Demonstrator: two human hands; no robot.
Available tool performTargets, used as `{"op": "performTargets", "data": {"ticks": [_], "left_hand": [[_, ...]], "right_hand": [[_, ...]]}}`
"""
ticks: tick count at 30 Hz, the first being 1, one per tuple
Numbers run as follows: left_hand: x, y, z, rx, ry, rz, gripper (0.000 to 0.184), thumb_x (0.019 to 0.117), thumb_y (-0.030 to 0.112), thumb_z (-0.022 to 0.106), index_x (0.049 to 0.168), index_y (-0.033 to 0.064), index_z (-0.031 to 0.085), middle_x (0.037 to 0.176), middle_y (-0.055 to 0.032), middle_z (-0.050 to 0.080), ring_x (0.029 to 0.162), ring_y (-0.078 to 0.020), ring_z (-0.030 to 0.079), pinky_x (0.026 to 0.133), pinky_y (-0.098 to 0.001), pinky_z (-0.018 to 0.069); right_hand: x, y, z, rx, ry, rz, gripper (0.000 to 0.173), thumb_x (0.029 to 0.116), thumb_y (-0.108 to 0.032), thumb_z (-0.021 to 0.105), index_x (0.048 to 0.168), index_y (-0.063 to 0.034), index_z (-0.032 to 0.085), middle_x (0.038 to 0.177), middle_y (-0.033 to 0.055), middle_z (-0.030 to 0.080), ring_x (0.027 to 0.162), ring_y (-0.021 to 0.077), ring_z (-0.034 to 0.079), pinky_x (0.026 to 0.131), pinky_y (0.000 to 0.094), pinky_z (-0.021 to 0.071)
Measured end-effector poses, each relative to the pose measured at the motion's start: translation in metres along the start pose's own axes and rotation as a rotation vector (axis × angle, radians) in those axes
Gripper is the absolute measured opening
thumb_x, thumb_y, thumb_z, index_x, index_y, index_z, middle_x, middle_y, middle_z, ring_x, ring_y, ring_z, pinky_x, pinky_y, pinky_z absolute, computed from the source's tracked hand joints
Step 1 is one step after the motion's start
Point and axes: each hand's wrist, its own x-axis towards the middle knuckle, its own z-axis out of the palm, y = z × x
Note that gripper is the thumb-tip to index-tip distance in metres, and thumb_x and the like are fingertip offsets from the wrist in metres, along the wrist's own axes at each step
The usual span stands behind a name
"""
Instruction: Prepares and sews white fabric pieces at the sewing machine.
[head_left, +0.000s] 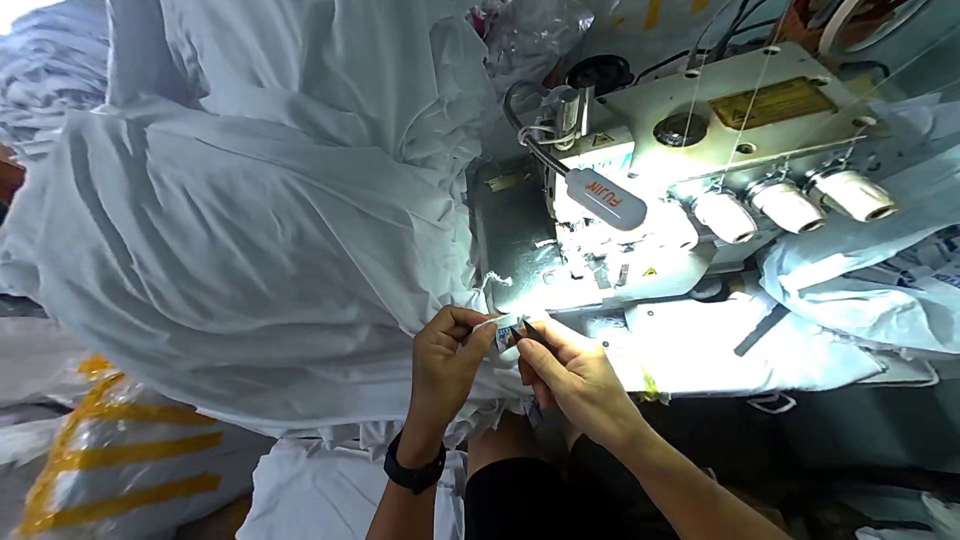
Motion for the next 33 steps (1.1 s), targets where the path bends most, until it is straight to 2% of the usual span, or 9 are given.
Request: {"op": "performTargets", "data": {"ticks": [8,18,22,24,26,28,29,31,33], "left_hand": [[-0.004,-0.004,0.001,-0.002,0.004,0.015,0.015,0.092,-0.005,0.061,0.104,0.004,0.063,0.087,0.0046,0.076,0.08,-0.0019,0.071,0.078,-0.0219,0.0583],[-0.004,-0.006,0.001,-0.006,-0.004,0.024,0.015,0.0922,-0.005,0.061,0.104,0.0048,0.063,0.086,0.0057,0.075,0.079,-0.0012,0.07,0.077,-0.0218,0.0579],[-0.003,-0.004,0.001,-0.024,-0.085,-0.031,0.017,0.095,-0.004,0.059,0.11,0.0026,0.06,0.088,0.0051,0.075,0.081,-0.0017,0.07,0.078,-0.0226,0.0585],[-0.003,-0.003,0.0,-0.019,-0.156,-0.025,0.023,0.094,-0.003,0.063,0.117,-0.0022,0.059,0.093,0.0036,0.076,0.085,-0.0024,0.071,0.081,-0.0229,0.0587],[-0.004,-0.004,0.003,0.022,-0.15,0.0,0.026,0.0908,-0.004,0.067,0.116,-0.0047,0.061,0.091,0.0028,0.076,0.082,-0.0022,0.071,0.079,-0.0218,0.0595],[-0.004,-0.003,0.006,0.065,-0.124,0.011,0.025,0.0895,-0.006,0.067,0.113,-0.0059,0.062,0.09,0.0021,0.076,0.081,-0.0014,0.071,0.078,-0.0204,0.0597],[-0.003,-0.003,0.006,0.089,-0.113,0.014,0.024,0.0896,-0.006,0.067,0.113,-0.0061,0.062,0.09,0.0016,0.076,0.081,-0.0009,0.071,0.078,-0.0197,0.0595],[0.0,-0.003,0.006,0.14,-0.085,0.013,0.023,0.0896,-0.004,0.068,0.112,-0.0065,0.063,0.089,0.0005,0.076,0.081,0.0002,0.071,0.077,-0.0185,0.0589],[0.0,-0.003,0.005,0.142,-0.075,-0.003,0.024,0.0892,-0.003,0.069,0.113,-0.0055,0.063,0.089,0.0009,0.075,0.081,-0.0001,0.071,0.077,-0.0189,0.0591]], "right_hand": [[0.004,0.001,0.001,-0.017,0.032,0.003,0.019,0.1052,-0.014,0.051,0.11,-0.0025,0.065,0.07,-0.0081,0.06,0.049,-0.0047,0.051,0.044,0.0102,0.0431],[0.005,0.002,0.0,-0.005,0.022,-0.01,0.018,0.1045,-0.013,0.052,0.109,-0.0023,0.066,0.07,-0.0084,0.06,0.05,-0.0049,0.051,0.045,0.0098,0.043],[0.005,0.005,0.002,0.055,0.05,0.0,0.014,0.1027,-0.015,0.057,0.096,-0.0075,0.067,0.065,-0.0099,0.059,0.048,-0.0051,0.05,0.043,0.01,0.0415],[0.007,0.008,0.004,0.063,0.085,0.006,0.016,0.1022,-0.016,0.059,0.09,-0.0094,0.067,0.065,-0.0102,0.059,0.048,-0.0054,0.05,0.043,0.0101,0.0413],[0.008,0.014,0.003,0.097,0.087,-0.018,0.018,0.1013,-0.015,0.058,0.086,-0.0106,0.067,0.066,-0.0111,0.058,0.049,-0.0059,0.049,0.045,0.0105,0.04],[0.003,0.018,-0.005,0.181,-0.032,-0.138,0.019,0.0996,-0.013,0.057,0.083,-0.0112,0.066,0.065,-0.0134,0.056,0.052,-0.0086,0.047,0.048,0.0091,0.0396],[-0.001,0.018,-0.012,0.264,-0.161,-0.235,0.02,0.1002,-0.017,0.056,0.082,-0.0127,0.064,0.064,-0.0146,0.055,0.053,-0.0105,0.048,0.049,0.0077,0.0394],[-0.004,0.009,-0.031,0.448,-0.457,-0.395,0.027,0.1056,-0.031,0.055,0.09,-0.0114,0.065,0.067,-0.0116,0.056,0.058,-0.0105,0.049,0.054,0.0072,0.0394],[-0.004,-0.002,-0.045,0.452,-0.466,-0.443,0.027,0.106,-0.034,0.056,0.095,-0.0116,0.067,0.073,-0.0103,0.062,0.063,-0.0087,0.055,0.057,0.0082,0.0446]]}}
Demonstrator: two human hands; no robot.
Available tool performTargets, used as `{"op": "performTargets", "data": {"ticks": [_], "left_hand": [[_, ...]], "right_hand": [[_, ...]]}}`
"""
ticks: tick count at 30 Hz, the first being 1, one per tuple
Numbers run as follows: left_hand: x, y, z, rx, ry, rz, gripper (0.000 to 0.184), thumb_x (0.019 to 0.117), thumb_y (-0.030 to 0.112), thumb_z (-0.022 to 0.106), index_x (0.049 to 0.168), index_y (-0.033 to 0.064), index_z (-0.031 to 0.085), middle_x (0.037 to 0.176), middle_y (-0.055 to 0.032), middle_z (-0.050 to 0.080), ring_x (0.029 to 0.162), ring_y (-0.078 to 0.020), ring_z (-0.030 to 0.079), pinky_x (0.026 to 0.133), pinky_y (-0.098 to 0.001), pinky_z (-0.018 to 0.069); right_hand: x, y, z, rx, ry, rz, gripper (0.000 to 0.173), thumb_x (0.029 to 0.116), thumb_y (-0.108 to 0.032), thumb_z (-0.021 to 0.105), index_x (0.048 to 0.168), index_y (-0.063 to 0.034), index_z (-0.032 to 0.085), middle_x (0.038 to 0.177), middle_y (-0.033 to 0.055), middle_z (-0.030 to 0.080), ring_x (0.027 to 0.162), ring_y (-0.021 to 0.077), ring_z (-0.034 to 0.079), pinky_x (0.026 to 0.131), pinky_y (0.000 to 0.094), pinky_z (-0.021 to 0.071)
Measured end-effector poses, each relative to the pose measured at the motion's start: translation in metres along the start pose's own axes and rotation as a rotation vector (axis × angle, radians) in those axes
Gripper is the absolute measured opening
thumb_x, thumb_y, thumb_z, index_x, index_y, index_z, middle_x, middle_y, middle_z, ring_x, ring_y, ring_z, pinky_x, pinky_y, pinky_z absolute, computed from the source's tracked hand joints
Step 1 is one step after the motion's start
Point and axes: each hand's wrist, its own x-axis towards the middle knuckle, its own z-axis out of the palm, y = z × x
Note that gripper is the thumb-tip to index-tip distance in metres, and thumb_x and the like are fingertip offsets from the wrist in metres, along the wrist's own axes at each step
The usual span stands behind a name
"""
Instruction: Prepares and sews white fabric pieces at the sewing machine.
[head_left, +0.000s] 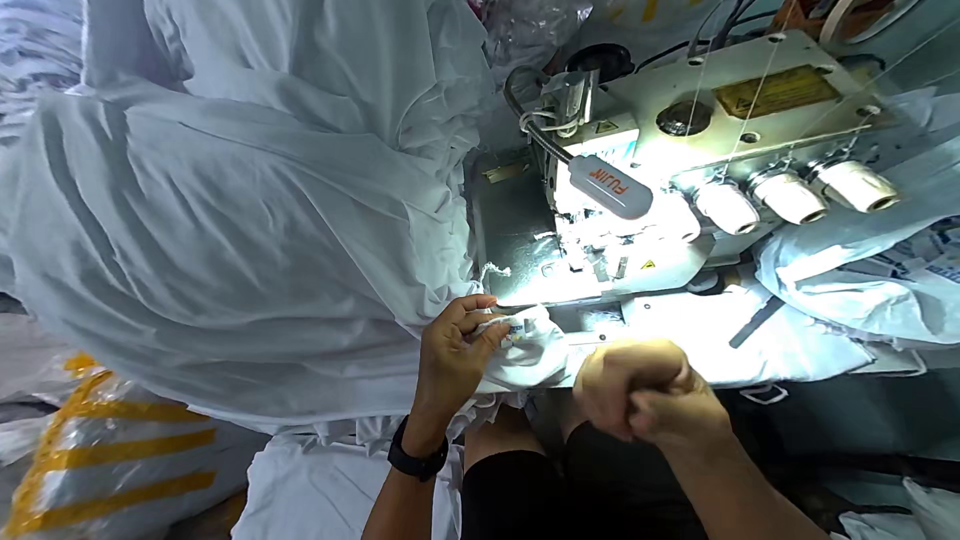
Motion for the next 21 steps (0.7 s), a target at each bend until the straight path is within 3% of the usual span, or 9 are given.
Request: {"op": "performTargets", "data": {"ticks": [3,6,11,13,16,19,21], "left_hand": [[-0.001,0.001,0.003,-0.018,0.019,0.035,0.026,0.087,-0.003,0.07,0.112,-0.0035,0.062,0.088,0.0027,0.076,0.08,-0.0003,0.071,0.076,-0.0193,0.0593],[-0.002,0.002,0.007,-0.029,0.033,0.065,0.026,0.0856,-0.005,0.07,0.111,-0.0039,0.062,0.088,0.0024,0.076,0.08,-0.0004,0.071,0.075,-0.0187,0.059],[-0.005,0.004,0.008,0.08,-0.03,0.136,0.029,0.0861,-0.001,0.07,0.113,-0.0058,0.062,0.09,0.001,0.076,0.082,0.0025,0.07,0.077,-0.0159,0.0567],[-0.007,0.004,0.01,0.138,-0.06,0.167,0.029,0.0862,0.001,0.07,0.113,-0.0056,0.062,0.089,0.0001,0.076,0.082,0.003,0.068,0.078,-0.0155,0.0548],[-0.006,0.004,0.009,0.204,-0.098,0.194,0.028,0.0889,0.006,0.07,0.115,-0.0037,0.063,0.092,-0.0001,0.076,0.086,0.0022,0.069,0.085,-0.0183,0.0539],[-0.007,0.005,0.011,0.262,-0.127,0.265,0.03,0.0871,0.008,0.072,0.114,-0.0047,0.067,0.092,-0.0016,0.077,0.088,-0.0003,0.069,0.1,-0.0323,0.0464],[-0.008,0.005,0.015,0.325,-0.107,0.303,0.024,0.0856,0.005,0.07,0.108,-0.0031,0.07,0.09,-0.0022,0.078,0.086,-0.0017,0.07,0.103,-0.0369,0.0444]], "right_hand": [[0.005,0.004,-0.001,-0.422,0.272,-0.012,0.014,0.0995,-0.018,0.065,0.09,-0.0093,0.071,0.08,-0.0103,0.067,0.07,-0.0091,0.058,0.062,0.0079,0.0483],[0.007,0.017,0.008,-0.764,0.384,-0.071,0.011,0.0928,-0.008,0.069,0.09,0.0018,0.073,0.084,-0.0003,0.068,0.077,-0.0074,0.057,0.07,0.0067,0.0475],[0.01,0.024,0.014,-1.133,0.328,-0.113,0.025,0.0957,-0.021,0.069,0.106,0.0011,0.076,0.09,0.0121,0.068,0.072,0.0019,0.057,0.065,0.0103,0.045],[0.013,0.026,0.014,-1.164,0.315,-0.132,0.017,0.0952,-0.016,0.068,0.098,-0.0028,0.078,0.087,0.0131,0.067,0.075,0.0066,0.06,0.068,0.0131,0.0473],[0.016,0.021,0.015,-0.94,0.289,-0.126,0.015,0.0988,-0.01,0.063,0.092,0.0008,0.072,0.09,0.008,0.066,0.085,0.0008,0.061,0.079,0.0098,0.0489],[0.016,0.016,0.018,-0.774,0.28,-0.114,0.017,0.1015,-0.008,0.059,0.093,0.0051,0.066,0.086,0.0043,0.067,0.079,-0.0058,0.06,0.074,0.0073,0.0492],[0.013,0.019,0.023,-0.796,0.251,-0.131,0.017,0.1004,-0.006,0.057,0.091,0.0057,0.065,0.08,0.0066,0.065,0.075,-0.0025,0.059,0.071,0.0087,0.048]]}}
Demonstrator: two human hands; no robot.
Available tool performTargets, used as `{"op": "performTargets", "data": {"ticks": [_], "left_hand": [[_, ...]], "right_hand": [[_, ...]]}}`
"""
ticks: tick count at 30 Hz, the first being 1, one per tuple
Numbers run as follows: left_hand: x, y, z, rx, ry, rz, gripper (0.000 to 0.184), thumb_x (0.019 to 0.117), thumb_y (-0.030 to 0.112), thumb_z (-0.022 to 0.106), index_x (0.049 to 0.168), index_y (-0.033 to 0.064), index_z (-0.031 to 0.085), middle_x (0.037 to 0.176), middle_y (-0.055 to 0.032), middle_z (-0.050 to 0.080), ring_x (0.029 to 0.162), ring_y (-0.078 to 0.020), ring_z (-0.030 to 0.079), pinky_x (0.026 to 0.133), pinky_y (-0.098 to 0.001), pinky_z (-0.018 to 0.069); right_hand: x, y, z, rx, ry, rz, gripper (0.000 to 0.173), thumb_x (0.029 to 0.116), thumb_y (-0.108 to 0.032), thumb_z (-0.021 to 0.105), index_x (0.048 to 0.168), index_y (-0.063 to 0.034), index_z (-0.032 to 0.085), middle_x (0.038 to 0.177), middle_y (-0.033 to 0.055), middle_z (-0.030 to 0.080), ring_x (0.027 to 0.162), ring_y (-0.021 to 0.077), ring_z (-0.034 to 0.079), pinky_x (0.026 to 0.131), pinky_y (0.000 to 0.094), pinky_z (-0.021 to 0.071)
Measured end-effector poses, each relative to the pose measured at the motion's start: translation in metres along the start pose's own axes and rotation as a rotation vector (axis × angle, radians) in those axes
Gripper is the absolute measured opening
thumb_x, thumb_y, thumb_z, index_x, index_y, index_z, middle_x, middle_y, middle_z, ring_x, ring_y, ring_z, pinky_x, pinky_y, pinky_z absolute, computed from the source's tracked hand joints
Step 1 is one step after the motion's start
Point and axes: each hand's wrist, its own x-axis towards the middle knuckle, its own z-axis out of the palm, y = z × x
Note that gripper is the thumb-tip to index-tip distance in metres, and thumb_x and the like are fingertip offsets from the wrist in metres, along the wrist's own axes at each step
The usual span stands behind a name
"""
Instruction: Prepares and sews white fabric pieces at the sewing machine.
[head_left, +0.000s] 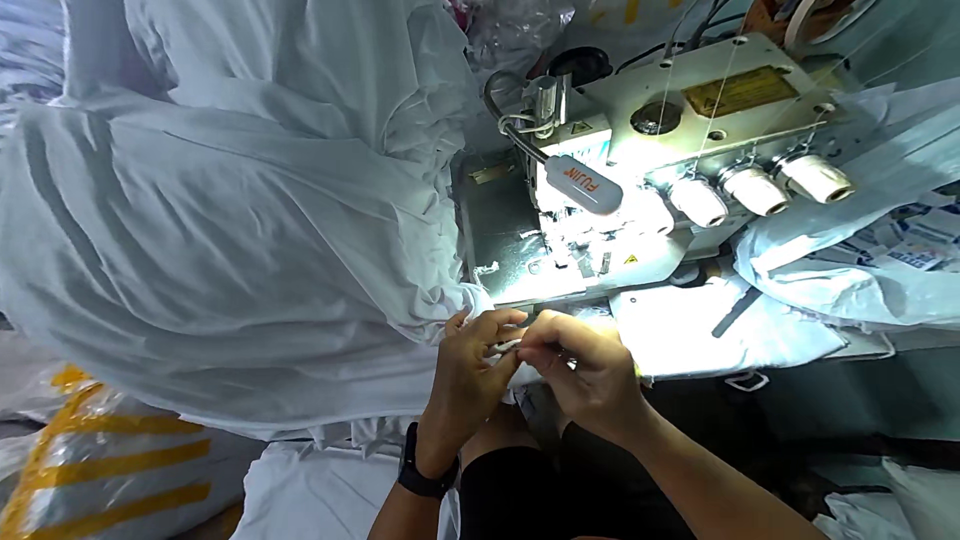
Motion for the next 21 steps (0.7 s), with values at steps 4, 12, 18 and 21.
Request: {"op": "performTargets", "data": {"ticks": [4,12,18,21], "left_hand": [[0.002,-0.015,0.007,0.089,0.067,-0.111,0.017,0.087,0.008,0.072,0.101,-0.0016,0.073,0.088,-0.0052,0.077,0.082,-0.0068,0.071,0.096,-0.0375,0.0487],[0.001,-0.008,-0.001,-0.285,0.119,-0.349,0.028,0.0891,0.001,0.07,0.115,-0.0053,0.064,0.091,-0.0006,0.076,0.08,0.0003,0.07,0.075,-0.018,0.0575],[0.0,-0.005,-0.001,-0.359,0.134,-0.363,0.027,0.0882,-0.003,0.068,0.115,-0.0061,0.065,0.091,-0.0019,0.077,0.08,-0.002,0.071,0.076,-0.0194,0.0588],[-0.001,-0.005,-0.001,-0.374,0.147,-0.362,0.025,0.088,-0.004,0.068,0.113,-0.006,0.066,0.09,-0.0015,0.077,0.08,-0.0023,0.071,0.075,-0.0197,0.059]], "right_hand": [[-0.016,-0.042,0.005,0.401,-0.32,0.027,0.025,0.1048,-0.017,0.055,0.088,0.0001,0.062,0.077,0.0068,0.063,0.074,0.0023,0.062,0.069,0.0126,0.0502],[-0.008,-0.014,-0.008,0.027,-0.262,0.54,0.025,0.1087,-0.024,0.044,0.098,-0.0059,0.059,0.069,-0.006,0.052,0.055,-0.0042,0.049,0.052,0.0113,0.0443],[-0.009,-0.001,0.003,0.102,-0.055,0.642,0.022,0.1066,-0.017,0.048,0.108,-0.0041,0.066,0.073,-0.0075,0.058,0.054,-0.0057,0.052,0.049,0.0094,0.0457],[-0.009,0.001,0.003,0.097,-0.057,0.651,0.022,0.1067,-0.017,0.048,0.109,-0.0051,0.067,0.075,-0.0074,0.058,0.053,-0.0062,0.051,0.048,0.0091,0.0442]]}}
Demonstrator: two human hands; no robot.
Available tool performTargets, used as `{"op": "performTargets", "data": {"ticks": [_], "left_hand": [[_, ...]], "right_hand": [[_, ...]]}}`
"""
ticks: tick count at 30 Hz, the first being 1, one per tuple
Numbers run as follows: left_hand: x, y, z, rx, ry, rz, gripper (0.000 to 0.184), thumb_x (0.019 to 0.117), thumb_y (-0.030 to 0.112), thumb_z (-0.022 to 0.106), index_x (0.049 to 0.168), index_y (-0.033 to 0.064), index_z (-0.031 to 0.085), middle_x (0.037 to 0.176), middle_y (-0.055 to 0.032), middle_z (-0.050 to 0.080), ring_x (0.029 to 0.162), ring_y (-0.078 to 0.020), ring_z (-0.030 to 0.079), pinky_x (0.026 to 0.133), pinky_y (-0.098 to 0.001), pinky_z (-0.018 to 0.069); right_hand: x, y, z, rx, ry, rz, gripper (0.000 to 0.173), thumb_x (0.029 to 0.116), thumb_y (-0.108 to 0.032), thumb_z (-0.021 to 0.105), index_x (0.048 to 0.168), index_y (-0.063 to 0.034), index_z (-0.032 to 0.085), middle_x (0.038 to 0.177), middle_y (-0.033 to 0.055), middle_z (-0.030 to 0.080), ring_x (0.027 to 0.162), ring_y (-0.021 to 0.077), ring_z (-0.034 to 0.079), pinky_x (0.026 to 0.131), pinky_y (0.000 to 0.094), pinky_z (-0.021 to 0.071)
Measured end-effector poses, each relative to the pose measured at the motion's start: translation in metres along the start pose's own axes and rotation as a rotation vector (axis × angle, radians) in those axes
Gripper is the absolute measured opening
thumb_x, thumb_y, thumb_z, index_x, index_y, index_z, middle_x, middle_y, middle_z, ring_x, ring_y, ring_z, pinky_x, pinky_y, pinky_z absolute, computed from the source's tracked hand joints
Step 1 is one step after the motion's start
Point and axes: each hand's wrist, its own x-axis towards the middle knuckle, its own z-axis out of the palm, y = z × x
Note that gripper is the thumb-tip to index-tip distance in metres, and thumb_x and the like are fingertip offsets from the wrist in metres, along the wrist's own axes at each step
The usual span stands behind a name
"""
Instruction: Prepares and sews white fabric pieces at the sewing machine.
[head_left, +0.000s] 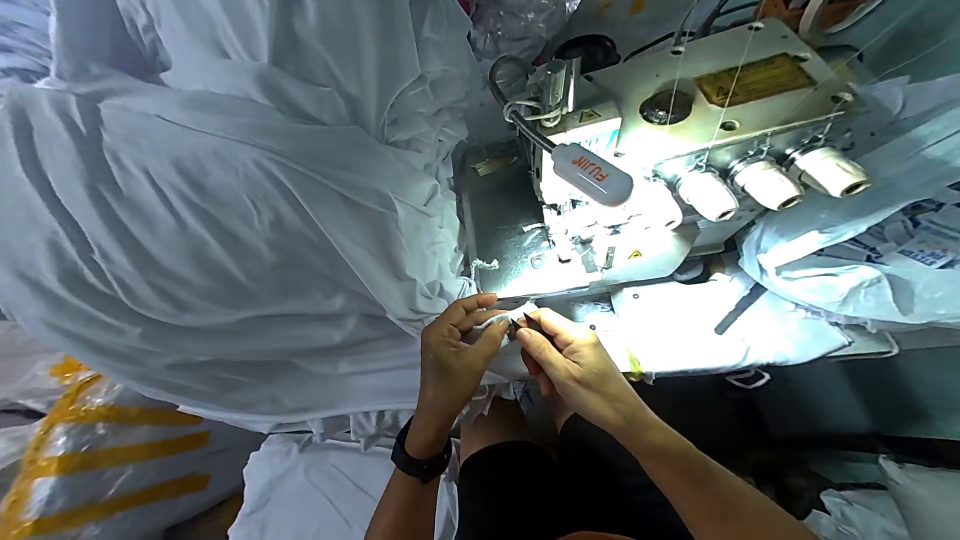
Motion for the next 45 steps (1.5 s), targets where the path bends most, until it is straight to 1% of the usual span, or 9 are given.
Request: {"op": "performTargets", "data": {"ticks": [13,23,30,32,34,36,39,41,45], "left_hand": [[0.0,-0.003,0.002,-0.047,0.037,-0.017,0.027,0.0863,-0.006,0.068,0.113,-0.0052,0.066,0.089,0.0001,0.076,0.079,-0.0024,0.071,0.075,-0.02,0.059],[-0.002,-0.001,0.002,-0.015,-0.083,0.014,0.029,0.09,-0.004,0.066,0.119,-0.0081,0.061,0.091,-0.001,0.076,0.081,-0.0023,0.071,0.078,-0.0203,0.0592],[-0.006,0.017,0.003,0.025,-0.186,0.137,0.032,0.0866,-0.004,0.071,0.117,-0.0068,0.061,0.09,0.0015,0.077,0.083,-0.0016,0.072,0.081,-0.0206,0.0596],[-0.001,0.005,0.006,0.222,-0.082,0.22,0.025,0.0866,0.0,0.071,0.111,-0.0041,0.068,0.09,-0.0011,0.078,0.085,-0.0022,0.071,0.09,-0.0262,0.0531],[0.002,-0.009,0.004,0.274,-0.011,0.211,0.022,0.0867,0.002,0.072,0.108,-0.0019,0.069,0.089,-0.0016,0.078,0.085,-0.0021,0.071,0.087,-0.0247,0.055],[0.002,-0.012,0.004,0.209,-0.013,0.162,0.024,0.0873,0.001,0.071,0.11,-0.0049,0.067,0.09,-0.003,0.077,0.084,-0.0022,0.072,0.08,-0.0205,0.0592],[0.001,-0.006,0.006,0.112,0.002,0.093,0.027,0.0859,-0.002,0.071,0.112,-0.0075,0.065,0.091,-0.0032,0.077,0.083,-0.0018,0.072,0.077,-0.0191,0.0596],[0.0,-0.003,0.005,0.085,0.009,0.08,0.026,0.0856,-0.003,0.071,0.11,-0.0073,0.065,0.091,-0.0024,0.077,0.082,-0.0015,0.072,0.077,-0.019,0.0596],[0.0,0.0,0.002,0.076,-0.02,0.08,0.024,0.0853,-0.005,0.069,0.109,-0.0062,0.065,0.091,-0.0008,0.077,0.082,-0.0006,0.072,0.076,-0.018,0.0591]], "right_hand": [[0.002,0.0,0.001,0.023,0.014,0.014,0.022,0.1064,-0.016,0.048,0.108,-0.0055,0.067,0.071,-0.0085,0.057,0.052,-0.0062,0.05,0.047,0.0094,0.0431],[0.004,0.018,0.006,0.085,0.121,-0.172,0.021,0.1028,-0.014,0.057,0.088,-0.0058,0.068,0.07,-0.0115,0.059,0.056,-0.0107,0.049,0.051,0.0073,0.0412],[-0.007,0.019,-0.032,0.31,-0.375,-0.539,0.034,0.1069,-0.03,0.052,0.083,-0.0061,0.059,0.065,-0.0073,0.051,0.061,-0.0116,0.047,0.057,0.0052,0.037],[-0.02,-0.001,-0.041,0.417,-0.548,-0.601,0.038,0.1077,-0.035,0.051,0.081,-0.0083,0.056,0.065,-0.0032,0.054,0.06,-0.0033,0.052,0.058,0.0118,0.0431],[-0.033,-0.024,-0.05,0.521,-0.681,-0.602,0.039,0.1072,-0.034,0.053,0.079,-0.0073,0.055,0.065,0.0013,0.052,0.059,0.0055,0.052,0.057,0.0197,0.0423],[-0.032,-0.024,-0.057,0.449,-0.594,-0.555,0.034,0.1061,-0.034,0.055,0.084,-0.008,0.059,0.068,-0.0018,0.057,0.061,0.0002,0.055,0.057,0.0151,0.0452],[-0.019,-0.006,-0.045,0.176,-0.114,-0.439,0.015,0.0993,-0.021,0.066,0.091,-0.0091,0.068,0.078,-0.0112,0.066,0.068,-0.0115,0.057,0.06,0.0061,0.0482],[-0.013,0.002,-0.031,0.035,0.136,-0.407,0.007,0.092,-0.009,0.07,0.089,-0.0028,0.071,0.081,-0.0082,0.067,0.071,-0.0111,0.059,0.063,0.006,0.0498],[-0.004,0.009,-0.025,-0.168,0.269,-0.434,0.013,0.0929,-0.006,0.065,0.096,0.0054,0.072,0.089,0.0028,0.068,0.08,-0.0078,0.061,0.072,0.0062,0.0517]]}}
